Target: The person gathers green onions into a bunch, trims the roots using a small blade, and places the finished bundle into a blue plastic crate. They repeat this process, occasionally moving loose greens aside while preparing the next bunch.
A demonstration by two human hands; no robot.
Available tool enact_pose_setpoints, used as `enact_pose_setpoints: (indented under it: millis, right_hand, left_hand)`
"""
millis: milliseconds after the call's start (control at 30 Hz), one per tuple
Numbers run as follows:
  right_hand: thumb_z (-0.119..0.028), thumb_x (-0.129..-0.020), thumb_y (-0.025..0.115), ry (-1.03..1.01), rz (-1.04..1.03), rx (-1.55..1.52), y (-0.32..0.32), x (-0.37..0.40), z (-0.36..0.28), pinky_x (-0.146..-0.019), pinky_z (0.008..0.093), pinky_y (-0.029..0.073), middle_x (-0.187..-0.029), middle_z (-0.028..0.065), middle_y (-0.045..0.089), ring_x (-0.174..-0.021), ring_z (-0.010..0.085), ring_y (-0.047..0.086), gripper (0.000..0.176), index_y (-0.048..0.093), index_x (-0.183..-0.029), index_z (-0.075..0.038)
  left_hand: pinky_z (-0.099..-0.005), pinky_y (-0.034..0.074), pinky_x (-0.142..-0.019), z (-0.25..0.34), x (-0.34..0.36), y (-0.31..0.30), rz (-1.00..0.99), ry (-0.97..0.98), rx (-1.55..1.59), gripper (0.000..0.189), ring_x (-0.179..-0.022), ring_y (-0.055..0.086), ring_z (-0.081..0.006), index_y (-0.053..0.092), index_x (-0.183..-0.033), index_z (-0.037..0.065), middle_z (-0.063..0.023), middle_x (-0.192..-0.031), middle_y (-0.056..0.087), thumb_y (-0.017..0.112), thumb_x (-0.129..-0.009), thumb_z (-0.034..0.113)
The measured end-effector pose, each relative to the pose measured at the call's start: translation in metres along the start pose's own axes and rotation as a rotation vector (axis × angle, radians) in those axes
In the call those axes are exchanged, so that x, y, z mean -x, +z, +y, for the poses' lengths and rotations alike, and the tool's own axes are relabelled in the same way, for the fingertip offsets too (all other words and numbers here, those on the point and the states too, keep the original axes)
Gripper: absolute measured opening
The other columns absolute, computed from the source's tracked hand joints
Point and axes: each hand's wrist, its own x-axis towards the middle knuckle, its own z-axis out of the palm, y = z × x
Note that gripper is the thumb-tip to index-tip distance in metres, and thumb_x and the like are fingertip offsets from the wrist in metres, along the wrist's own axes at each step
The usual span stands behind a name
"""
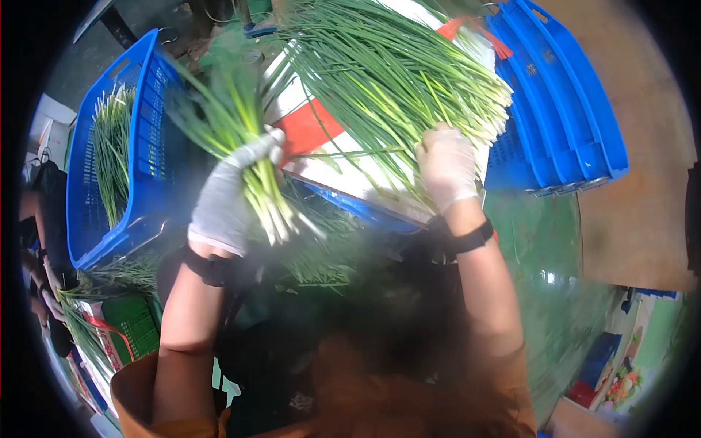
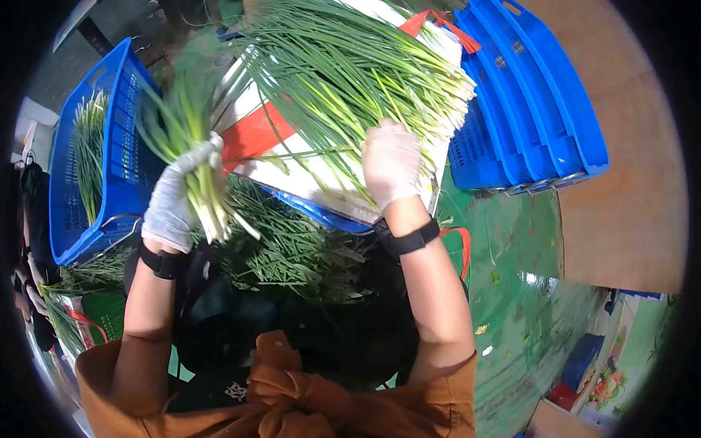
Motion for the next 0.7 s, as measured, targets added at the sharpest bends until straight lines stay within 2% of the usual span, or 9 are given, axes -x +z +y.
enact_pose_setpoints:
  millis: [67,100,167,200,300,367,467,567,700]
  right_hand:
    - [-0.025,-0.083,0.062,-0.008,0.054,-0.14,-0.005,0.004,0.0,-0.064,0.037,0.045,-0.074,0.0097,0.058,-0.07,0.0235,0.057,0.021,0.062,-0.082,-0.004]
    - [-0.025,-0.083,0.062,-0.021,0.051,-0.145,-0.02,0.005,-0.008,-0.064,0.037,0.045,-0.074,0.0097,0.058,-0.07,0.0235,0.057,0.021,0.062,-0.082,-0.004]
    - [-0.026,-0.092,0.054,0.702,-0.407,-1.576,-0.052,0.01,-0.023,-0.059,0.0284,0.042,-0.069,0.0044,0.056,-0.059,0.0153,0.053,0.026,0.06,-0.084,-0.003]
    - [-0.028,-0.094,0.053,0.488,-0.396,-1.484,-0.056,0.019,-0.029,-0.056,0.0244,0.04,-0.069,0.0026,0.055,-0.057,0.0123,0.05,0.028,0.06,-0.085,-0.002]
    - [-0.029,-0.097,0.049,0.748,-0.831,-2.077,-0.056,0.037,-0.054,-0.046,0.0192,0.03,-0.067,-0.0009,0.048,-0.05,0.0056,0.04,0.028,0.056,-0.095,-0.002]
    - [-0.025,-0.098,0.047,0.655,-1.037,-2.245,-0.047,0.042,-0.065,-0.048,0.0193,0.029,-0.07,-0.0024,0.046,-0.053,0.0048,0.038,0.027,0.055,-0.104,-0.001]
    - [-0.022,-0.098,0.047,0.48,-0.882,-1.823,-0.064,0.047,-0.076,-0.052,0.019,0.03,-0.075,-0.0027,0.046,-0.056,0.0051,0.036,0.027,0.053,-0.112,0.001]
    - [-0.018,-0.099,0.046,0.54,-0.898,-1.947,-0.079,0.051,-0.082,-0.055,0.0179,0.029,-0.079,-0.0029,0.046,-0.058,0.0048,0.035,0.027,0.053,-0.115,0.001]
    - [-0.016,-0.098,0.044,0.483,-0.906,-1.717,-0.066,0.054,-0.084,-0.05,0.0174,0.027,-0.077,-0.0038,0.045,-0.054,0.0041,0.033,0.026,0.056,-0.114,0.001]
  left_hand:
    - [-0.0268,0.055,-0.073,-0.011,0.005,0.004,0.046,-0.037,-0.04,0.033,-0.082,0.063,-0.0187,0.053,-0.113,-0.007,-0.0125,-0.1,0.064,0.063,-0.082,0.002]
    - [-0.0261,0.055,-0.075,-0.014,0.002,0.002,-0.102,-0.098,0.012,0.029,-0.085,0.063,-0.0197,0.053,-0.111,-0.006,-0.0135,-0.101,0.063,0.06,-0.083,0.002]
    - [-0.0266,0.055,-0.075,-0.02,0.008,0.015,0.041,-0.146,0.049,0.026,-0.088,0.064,-0.021,0.052,-0.11,-0.005,-0.0161,-0.105,0.063,0.057,-0.085,0.001]
    - [-0.0277,0.056,-0.076,-0.025,0.006,0.01,-0.023,-0.108,0.005,0.028,-0.092,0.065,-0.0219,0.051,-0.113,-0.006,-0.0186,-0.11,0.062,0.054,-0.086,0.0]
    - [-0.0263,0.057,-0.07,-0.037,0.005,0.011,0.027,-0.176,0.004,0.029,-0.086,0.067,-0.0194,0.051,-0.116,-0.001,-0.0148,-0.111,0.064,0.056,-0.088,0.001]
    - [-0.0235,0.055,-0.068,-0.044,0.004,0.011,-0.008,-0.167,0.062,0.03,-0.081,0.066,-0.0153,0.054,-0.118,-0.001,-0.0087,-0.099,0.066,0.059,-0.088,0.004]
    - [-0.0213,0.052,-0.068,-0.036,0.008,0.013,-0.165,-0.126,-0.066,0.032,-0.075,0.062,-0.0111,0.056,-0.117,-0.005,-0.0045,-0.089,0.064,0.058,-0.089,0.011]
    - [-0.021,0.05,-0.072,-0.024,0.017,0.021,-0.242,-0.067,-0.117,0.034,-0.075,0.059,-0.0098,0.056,-0.117,-0.007,-0.0025,-0.084,0.062,0.057,-0.09,0.013]
    - [-0.0218,0.051,-0.072,-0.032,0.006,0.014,-0.214,-0.072,-0.213,0.031,-0.079,0.06,-0.0097,0.058,-0.115,-0.005,-0.0037,-0.087,0.063,0.06,-0.088,0.01]
